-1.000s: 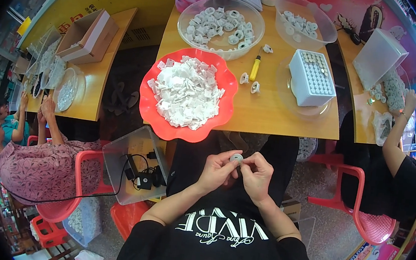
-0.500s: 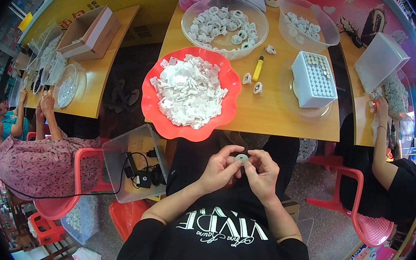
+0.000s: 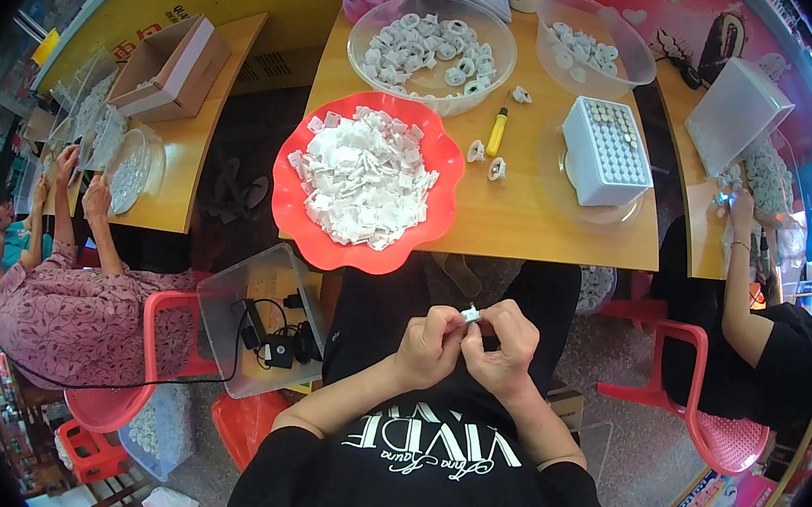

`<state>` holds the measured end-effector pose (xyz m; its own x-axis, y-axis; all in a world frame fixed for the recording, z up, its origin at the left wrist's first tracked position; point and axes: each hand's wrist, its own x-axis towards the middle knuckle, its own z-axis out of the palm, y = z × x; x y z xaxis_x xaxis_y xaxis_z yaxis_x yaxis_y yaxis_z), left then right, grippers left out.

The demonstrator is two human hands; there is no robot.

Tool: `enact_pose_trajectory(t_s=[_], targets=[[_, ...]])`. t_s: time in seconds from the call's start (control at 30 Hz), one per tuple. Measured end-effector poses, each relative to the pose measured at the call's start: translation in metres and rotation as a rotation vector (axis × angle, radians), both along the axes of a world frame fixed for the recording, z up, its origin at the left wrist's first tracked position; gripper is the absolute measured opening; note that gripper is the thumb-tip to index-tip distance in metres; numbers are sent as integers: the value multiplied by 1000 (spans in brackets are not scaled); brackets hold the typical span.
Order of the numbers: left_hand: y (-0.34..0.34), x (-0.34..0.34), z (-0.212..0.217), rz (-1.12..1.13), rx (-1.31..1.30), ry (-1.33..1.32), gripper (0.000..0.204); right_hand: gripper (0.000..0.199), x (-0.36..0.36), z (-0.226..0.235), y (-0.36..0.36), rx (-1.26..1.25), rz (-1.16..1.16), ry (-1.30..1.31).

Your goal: The person assembles small electronic light units by picking parts from containers and trays, inserting components into plastic casings, and pressing them together by hand.

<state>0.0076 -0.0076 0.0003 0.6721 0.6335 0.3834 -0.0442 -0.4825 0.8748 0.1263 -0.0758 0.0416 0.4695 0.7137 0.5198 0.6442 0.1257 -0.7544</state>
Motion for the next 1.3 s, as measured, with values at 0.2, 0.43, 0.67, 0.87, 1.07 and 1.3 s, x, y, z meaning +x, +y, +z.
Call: enact_pose_trajectory(t_s=[0.2,0.43,0.67,0.87,1.07,1.3], targets=[[0,-1,-4,-34,95,-47,26,16,-1,-5,-1,22,-7,-11],[8,-3,3,-78,-335,15,22,15,10,-4,-2,-40,126,224],[8,-3,2,-99,-304,-38,21,16,12,0,-2,-31,170,172],[11,-3,-3,-114,77,-169,20,18,12,-5,-8,1,208,25],[10,-6,-5,-134,-168,-132,21,15,21,-2,-6,-26,292,65],[9,-6,1,-134,-37,-140,23,17,14,-1,-7,41,246,-94]])
